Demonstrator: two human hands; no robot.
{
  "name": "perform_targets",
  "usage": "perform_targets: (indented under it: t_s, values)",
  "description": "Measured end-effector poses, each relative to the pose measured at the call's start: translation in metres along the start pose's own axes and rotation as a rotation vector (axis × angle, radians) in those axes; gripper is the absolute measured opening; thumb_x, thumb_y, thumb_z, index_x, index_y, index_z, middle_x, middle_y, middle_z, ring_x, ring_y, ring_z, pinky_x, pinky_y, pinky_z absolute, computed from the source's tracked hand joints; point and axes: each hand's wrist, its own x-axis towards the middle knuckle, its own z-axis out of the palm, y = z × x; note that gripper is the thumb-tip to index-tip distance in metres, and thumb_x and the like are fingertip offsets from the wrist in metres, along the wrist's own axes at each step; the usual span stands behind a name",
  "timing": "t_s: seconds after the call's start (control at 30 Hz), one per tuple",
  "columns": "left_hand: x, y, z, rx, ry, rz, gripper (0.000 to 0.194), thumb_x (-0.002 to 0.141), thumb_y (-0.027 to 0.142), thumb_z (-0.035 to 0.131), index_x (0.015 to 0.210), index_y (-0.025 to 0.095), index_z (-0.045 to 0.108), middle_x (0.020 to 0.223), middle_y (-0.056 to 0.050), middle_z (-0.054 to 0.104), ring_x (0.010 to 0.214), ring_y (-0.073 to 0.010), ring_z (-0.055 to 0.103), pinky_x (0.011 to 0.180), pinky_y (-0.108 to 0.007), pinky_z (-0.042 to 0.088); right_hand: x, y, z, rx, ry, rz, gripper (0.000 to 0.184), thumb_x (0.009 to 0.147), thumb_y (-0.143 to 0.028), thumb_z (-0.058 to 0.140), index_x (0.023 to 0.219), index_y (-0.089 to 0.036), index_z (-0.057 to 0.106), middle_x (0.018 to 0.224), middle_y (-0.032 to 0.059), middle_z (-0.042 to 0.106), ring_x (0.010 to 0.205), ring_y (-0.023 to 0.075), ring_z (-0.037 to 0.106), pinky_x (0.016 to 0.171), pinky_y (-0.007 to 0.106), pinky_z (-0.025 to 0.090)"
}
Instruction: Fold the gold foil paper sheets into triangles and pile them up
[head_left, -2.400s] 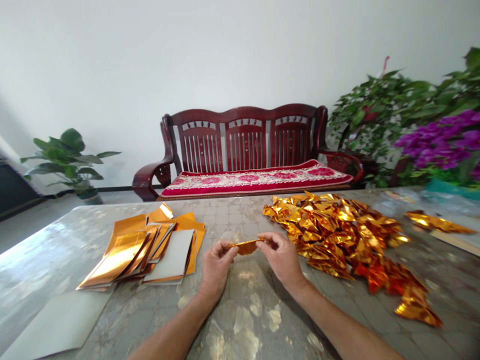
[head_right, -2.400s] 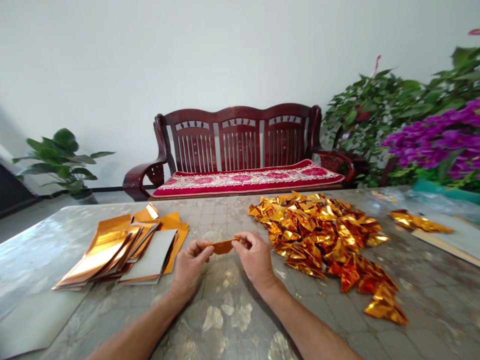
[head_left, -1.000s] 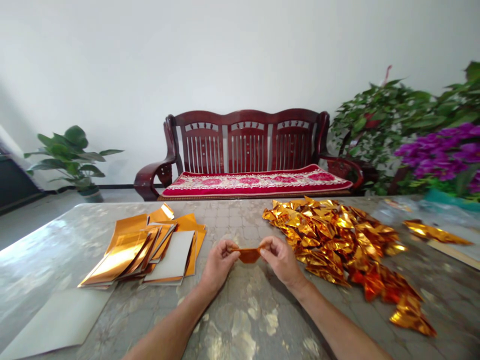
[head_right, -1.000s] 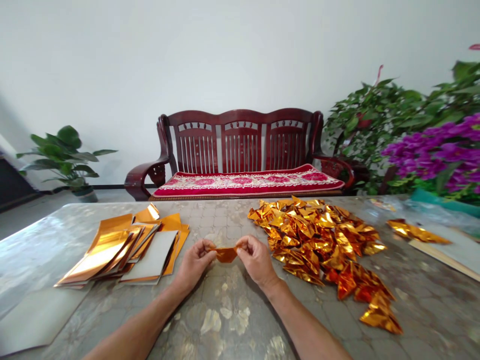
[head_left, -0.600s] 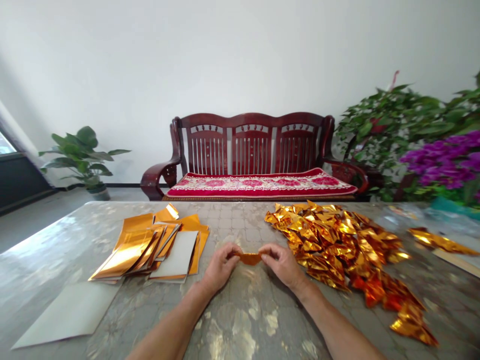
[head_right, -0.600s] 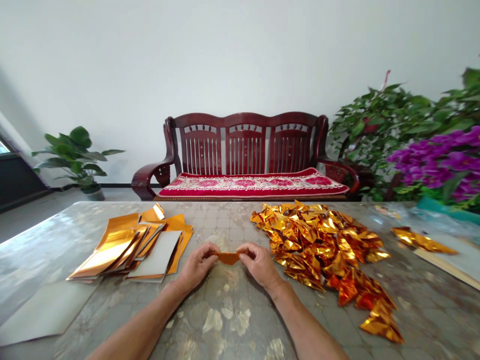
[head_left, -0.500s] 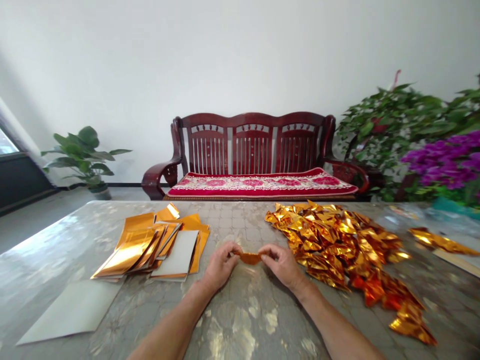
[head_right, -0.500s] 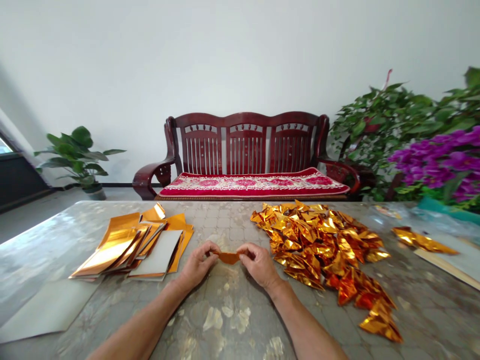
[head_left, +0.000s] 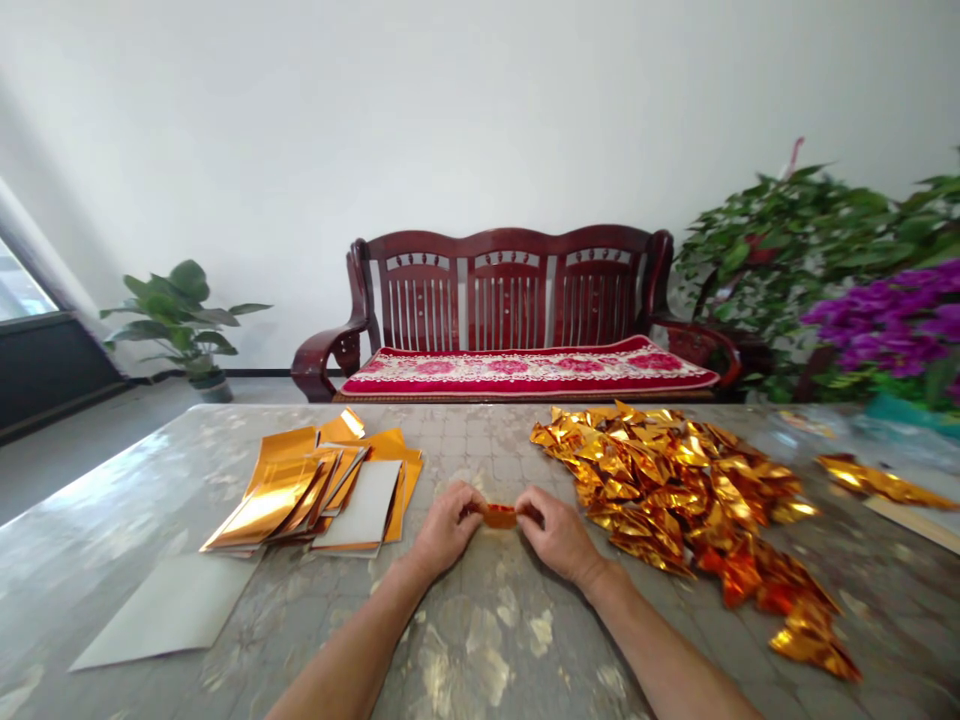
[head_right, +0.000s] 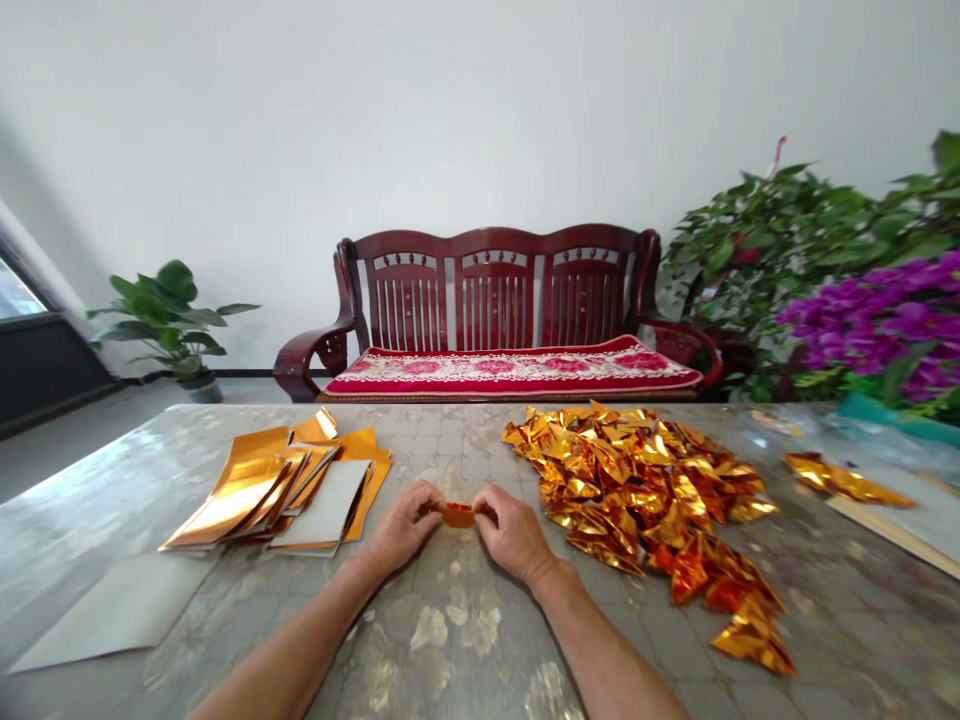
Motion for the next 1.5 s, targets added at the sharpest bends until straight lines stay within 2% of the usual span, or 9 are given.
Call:
perform_targets:
  t_s: [0.17, 0.43, 0.6, 0.73, 0.87, 1.0, 1.1, 1.27, 1.5]
  values:
    - [-0.003, 0.002, 0.0, 0.011, -0.046, 0.025, 0.013, 0.082, 0.014, 0.057, 0.079, 0.021, 0.068, 0.081, -0.002, 0.063, 0.082, -0.0179, 0.058, 0.077, -0.027, 0.043, 0.001, -0.001, 0.0, -0.007, -0.005, -0.027, 0.012, 0.081, -0.015, 0.052, 0.082, -0.022, 0.062, 0.081, -0.0002, 0.064, 0.078, 0.0158, 0.059, 0.073, 0.026, 0.044]
    - [-0.011, 0.0, 0.005, 0.157, 0.046, 0.022, 0.02, 0.091, 0.023, 0.053, 0.086, 0.025, 0.071, 0.083, -0.003, 0.066, 0.079, -0.017, 0.06, 0.073, -0.025, 0.043, 0.004, -0.001, 0.003, 0.054, 0.038, -0.008, 0.013, 0.081, -0.015, 0.055, 0.074, -0.021, 0.065, 0.08, 0.0006, 0.064, 0.079, 0.0165, 0.061, 0.075, 0.027, 0.044]
    - [-0.011, 0.006, 0.004, 0.241, 0.026, 0.081, 0.021, 0.095, 0.025, 0.05, 0.098, 0.027, 0.071, 0.092, -0.003, 0.07, 0.087, -0.0166, 0.064, 0.08, -0.025, 0.047, 0.006, -0.001, 0.007, 0.12, 0.083, 0.087, 0.022, 0.087, -0.032, 0.055, 0.072, -0.02, 0.066, 0.073, 0.0012, 0.066, 0.073, 0.0173, 0.061, 0.071, 0.027, 0.044]
    - [-0.01, 0.014, 0.003, 0.338, -0.016, 0.078, 0.028, 0.099, 0.029, 0.043, 0.096, 0.024, 0.07, 0.094, -0.003, 0.07, 0.091, -0.0159, 0.064, 0.086, -0.026, 0.048, 0.01, 0.0, 0.014, 0.123, 0.127, 0.219, 0.02, 0.081, -0.033, 0.057, 0.067, -0.02, 0.061, 0.065, 0.0001, 0.064, 0.065, 0.0166, 0.059, 0.064, 0.026, 0.042]
    - [-0.009, 0.012, 0.006, 0.364, 0.036, 0.01, 0.029, 0.098, 0.031, 0.042, 0.085, 0.023, 0.067, 0.087, -0.002, 0.069, 0.083, -0.0154, 0.064, 0.079, -0.026, 0.048, 0.016, 0.0, 0.022, 0.192, 0.163, 0.33, 0.007, 0.069, -0.026, 0.061, 0.07, -0.02, 0.056, 0.065, -0.0012, 0.063, 0.063, 0.0164, 0.06, 0.061, 0.026, 0.044]
    - [-0.007, 0.005, 0.01, 0.268, 0.132, -0.063, 0.013, 0.09, 0.023, 0.052, 0.081, 0.021, 0.062, 0.082, -0.001, 0.068, 0.077, -0.0154, 0.064, 0.074, -0.026, 0.048, 0.018, 0.0, 0.027, 0.309, 0.16, 0.382, 0.019, 0.064, -0.022, 0.061, 0.082, -0.019, 0.061, 0.075, 0.0013, 0.067, 0.071, 0.0184, 0.064, 0.069, 0.028, 0.05]
    - [-0.003, 0.002, 0.011, 0.137, 0.178, -0.131, 0.006, 0.084, 0.017, 0.056, 0.085, 0.02, 0.061, 0.076, 0.001, 0.067, 0.072, -0.0151, 0.064, 0.07, -0.026, 0.048, 0.017, -0.001, 0.029, 0.311, 0.13, 0.361, 0.025, 0.065, -0.021, 0.06, 0.089, -0.017, 0.066, 0.083, 0.0047, 0.069, 0.076, 0.0196, 0.066, 0.073, 0.03, 0.051]
    - [0.005, 0.001, 0.014, 0.019, 0.208, -0.229, 0.017, 0.074, 0.01, 0.06, 0.084, 0.02, 0.069, 0.081, -0.001, 0.07, 0.076, -0.0167, 0.064, 0.074, -0.028, 0.048, 0.014, -0.004, 0.029, 0.181, 0.183, 0.301, 0.02, 0.069, -0.019, 0.056, 0.082, -0.017, 0.071, 0.085, 0.0061, 0.068, 0.08, 0.0195, 0.064, 0.078, 0.031, 0.049]
    - [0.013, -0.001, 0.023, -0.119, 0.282, -0.478, 0.016, 0.067, 0.009, 0.064, 0.075, 0.017, 0.074, 0.068, -0.001, 0.067, 0.065, -0.0164, 0.06, 0.068, -0.028, 0.045, 0.02, -0.002, 0.028, 0.193, 0.164, 0.368, 0.022, 0.072, -0.02, 0.054, 0.082, -0.018, 0.073, 0.085, 0.006, 0.072, 0.084, 0.0211, 0.066, 0.08, 0.031, 0.047]
